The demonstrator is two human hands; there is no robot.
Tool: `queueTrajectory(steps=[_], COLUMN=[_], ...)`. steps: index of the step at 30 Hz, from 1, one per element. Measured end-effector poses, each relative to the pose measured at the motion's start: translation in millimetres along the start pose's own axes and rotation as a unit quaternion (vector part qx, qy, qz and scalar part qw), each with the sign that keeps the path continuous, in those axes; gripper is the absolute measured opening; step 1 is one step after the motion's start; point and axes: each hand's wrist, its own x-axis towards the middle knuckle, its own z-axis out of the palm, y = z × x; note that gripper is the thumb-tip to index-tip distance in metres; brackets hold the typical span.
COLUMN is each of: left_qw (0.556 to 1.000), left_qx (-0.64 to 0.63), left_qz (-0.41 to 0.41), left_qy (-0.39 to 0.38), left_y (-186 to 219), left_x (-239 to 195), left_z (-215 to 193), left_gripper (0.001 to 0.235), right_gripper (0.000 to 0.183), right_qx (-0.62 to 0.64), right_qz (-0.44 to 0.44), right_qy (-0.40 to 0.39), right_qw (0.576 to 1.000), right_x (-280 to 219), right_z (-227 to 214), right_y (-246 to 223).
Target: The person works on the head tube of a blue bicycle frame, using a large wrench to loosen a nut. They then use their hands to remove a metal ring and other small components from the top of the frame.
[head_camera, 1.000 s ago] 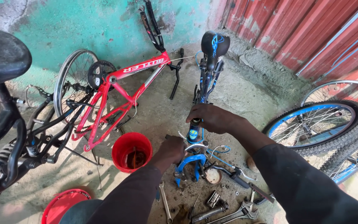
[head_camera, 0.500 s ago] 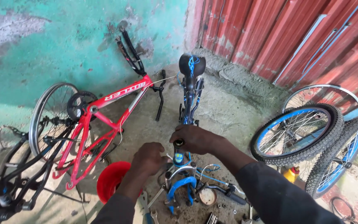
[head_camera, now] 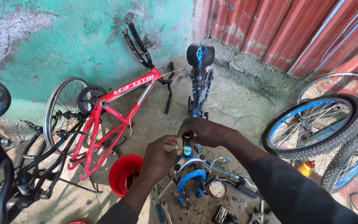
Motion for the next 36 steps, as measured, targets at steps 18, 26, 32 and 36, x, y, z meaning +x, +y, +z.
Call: queueTrajectory(steps=[18,26,32,36], left_qw=[0.990,0.989,0.994,0.994], left_qx=[0.098,0.137,0.074,0.076], left_qz=[-0.072,-0.019,-0.043,-0.045], left_qy=[-0.073,-0.043,-0.068,-0.059], left_y=[-28,7,32,12], left_x=[-44,-69,-94,-82], left_z=[-1,-7,0,10], left_gripper=[0.044,0.038,0.019,0.020], right_gripper=[0.035,0.041,0.012,0.034], right_qx=[-0.069,-0.254,-0.107,-0.105], right_qz=[-0.030,0.219,-0.039,-0.002], right_qy=[0.013,0.078,0.008,-0.029], right_qw=[0.997,0.939,0.994,0.994], right_x=[9,15,8,6], right_z=[0,37,12,0], right_y=[14,17,10,0])
